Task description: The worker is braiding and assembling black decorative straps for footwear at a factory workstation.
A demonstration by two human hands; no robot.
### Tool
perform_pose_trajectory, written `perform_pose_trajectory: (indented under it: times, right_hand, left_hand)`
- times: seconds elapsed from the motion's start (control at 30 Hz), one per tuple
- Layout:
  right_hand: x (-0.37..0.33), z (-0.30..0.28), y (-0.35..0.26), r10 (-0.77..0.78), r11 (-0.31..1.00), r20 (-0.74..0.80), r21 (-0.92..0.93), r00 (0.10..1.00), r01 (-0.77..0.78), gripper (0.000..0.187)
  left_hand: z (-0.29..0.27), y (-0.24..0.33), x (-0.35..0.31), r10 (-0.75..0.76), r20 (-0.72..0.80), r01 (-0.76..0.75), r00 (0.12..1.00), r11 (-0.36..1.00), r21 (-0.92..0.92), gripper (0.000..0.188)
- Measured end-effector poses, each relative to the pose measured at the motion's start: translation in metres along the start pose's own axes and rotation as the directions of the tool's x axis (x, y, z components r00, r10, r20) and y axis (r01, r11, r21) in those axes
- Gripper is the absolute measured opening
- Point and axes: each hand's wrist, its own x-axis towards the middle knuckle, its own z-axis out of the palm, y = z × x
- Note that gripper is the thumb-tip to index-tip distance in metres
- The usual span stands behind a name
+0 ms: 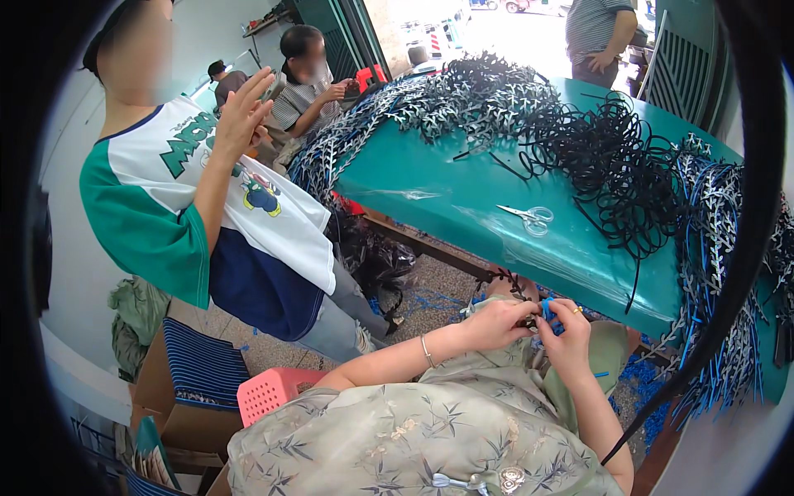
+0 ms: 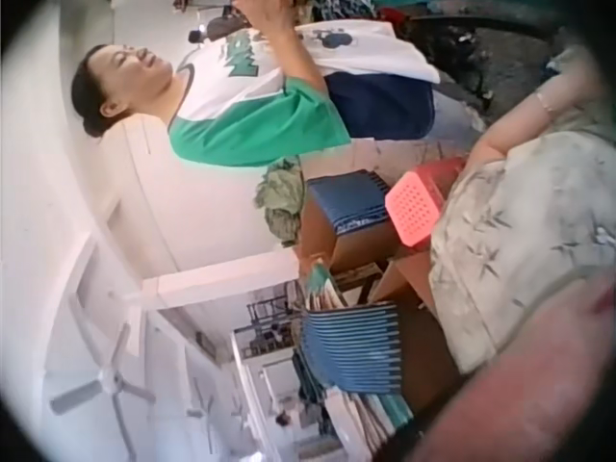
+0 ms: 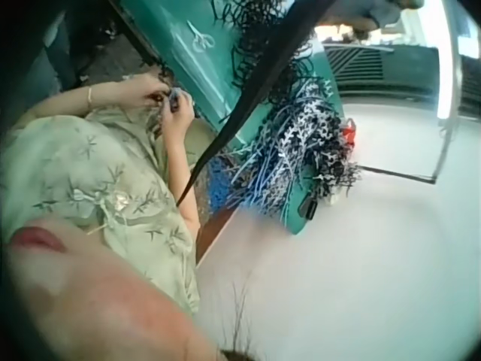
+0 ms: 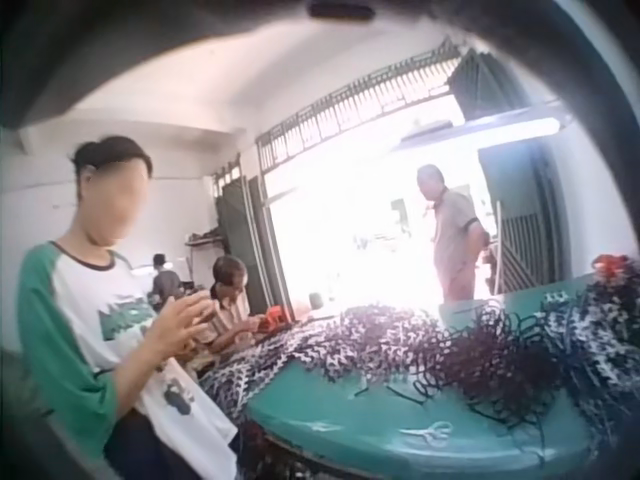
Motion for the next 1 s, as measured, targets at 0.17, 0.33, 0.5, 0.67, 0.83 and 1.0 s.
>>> perform_pose_trajectory:
  times: [0.17, 0.33, 0.5, 0.67, 0.83, 1.0]
  right_hand:
    - [-0.003, -0.002, -0.001, 0.025, 0.999, -0.057, -0.043, 0.998, -0.027, 0.013]
    - [-0.012, -0.008, 0.017, 0.244, 0.968, 0.006, 0.053, 0.970, -0.244, 0.013]
    - [0.001, -0.010, 0.007, 0.506, 0.704, 0.317, 0.386, 0.802, -0.596, 0.012]
    - [0.017, -0.021, 0.013, 0.454, 0.540, 0.599, 0.403, 0.659, -0.739, 0.008]
    - [0.014, -0.021, 0.046, 0.539, 0.478, 0.564, 0.407, 0.626, -0.778, 0.020]
    - [0.008, -0.019, 0.055, 0.633, 0.417, 0.505, 0.416, 0.587, -0.808, 0.024]
  left_hand:
    - [0.003, 0.003, -0.005, -0.016, -0.025, 0.018, 1.000, 0.998, 0.065, 0.038]
    - [-0.002, -0.002, 0.000, 0.131, -0.078, -0.104, 0.988, 0.954, 0.282, 0.030]
    - [-0.008, -0.001, 0.000, 0.235, -0.050, -0.214, 0.971, 0.940, 0.267, 0.020]
    - [-0.013, -0.004, 0.000, 0.384, 0.063, -0.387, 0.921, 0.889, 0.247, 0.014]
    - [-0.028, 0.006, 0.012, 0.480, 0.094, -0.489, 0.872, 0.842, 0.227, 0.013]
    - [-0.053, 0.008, -0.007, 0.377, 0.123, -0.396, 0.918, 0.879, 0.266, 0.020]
